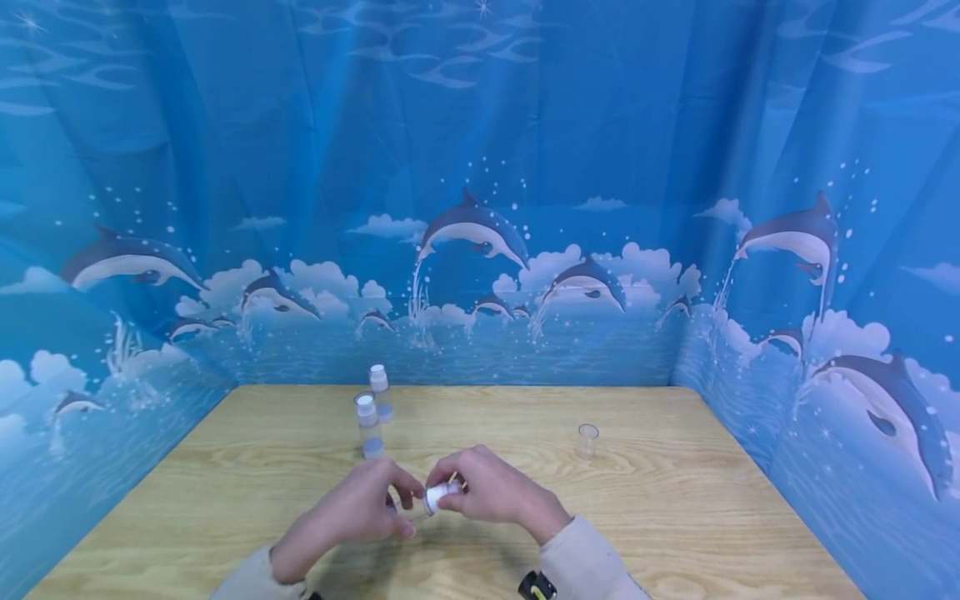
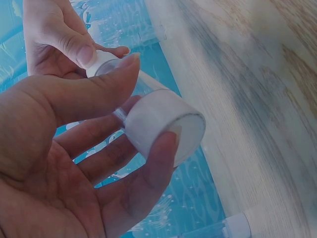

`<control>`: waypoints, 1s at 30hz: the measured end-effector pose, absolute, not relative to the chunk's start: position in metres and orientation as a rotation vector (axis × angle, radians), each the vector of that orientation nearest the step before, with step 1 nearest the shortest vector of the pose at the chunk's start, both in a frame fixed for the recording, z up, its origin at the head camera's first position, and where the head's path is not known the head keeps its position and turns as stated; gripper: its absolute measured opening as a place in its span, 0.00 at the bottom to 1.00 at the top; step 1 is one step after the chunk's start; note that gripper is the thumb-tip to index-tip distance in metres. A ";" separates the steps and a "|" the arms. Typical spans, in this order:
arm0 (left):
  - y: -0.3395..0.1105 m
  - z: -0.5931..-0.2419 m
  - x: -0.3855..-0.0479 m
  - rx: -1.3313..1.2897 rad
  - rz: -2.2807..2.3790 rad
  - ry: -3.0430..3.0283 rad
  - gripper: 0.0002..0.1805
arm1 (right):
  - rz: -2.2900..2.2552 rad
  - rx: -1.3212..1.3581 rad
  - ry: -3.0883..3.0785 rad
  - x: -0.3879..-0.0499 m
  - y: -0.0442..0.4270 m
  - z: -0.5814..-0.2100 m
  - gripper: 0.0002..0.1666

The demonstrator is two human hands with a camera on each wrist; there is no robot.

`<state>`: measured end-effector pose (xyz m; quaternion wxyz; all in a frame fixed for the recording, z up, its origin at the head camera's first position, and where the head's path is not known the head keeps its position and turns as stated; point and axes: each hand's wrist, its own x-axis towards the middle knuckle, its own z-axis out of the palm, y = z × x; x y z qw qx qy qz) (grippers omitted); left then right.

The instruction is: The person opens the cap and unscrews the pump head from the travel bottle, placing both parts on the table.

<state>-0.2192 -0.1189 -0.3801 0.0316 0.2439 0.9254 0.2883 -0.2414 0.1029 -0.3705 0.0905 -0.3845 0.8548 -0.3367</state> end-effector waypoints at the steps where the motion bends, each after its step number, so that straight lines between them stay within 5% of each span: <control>1: -0.119 -0.380 -0.219 0.747 0.889 2.849 0.22 | -1.002 -1.145 2.539 -0.241 0.103 -0.371 0.13; 30: -0.117 -0.377 -0.221 0.661 0.853 2.845 0.22 | -1.021 -1.150 2.497 -0.245 0.106 -0.375 0.16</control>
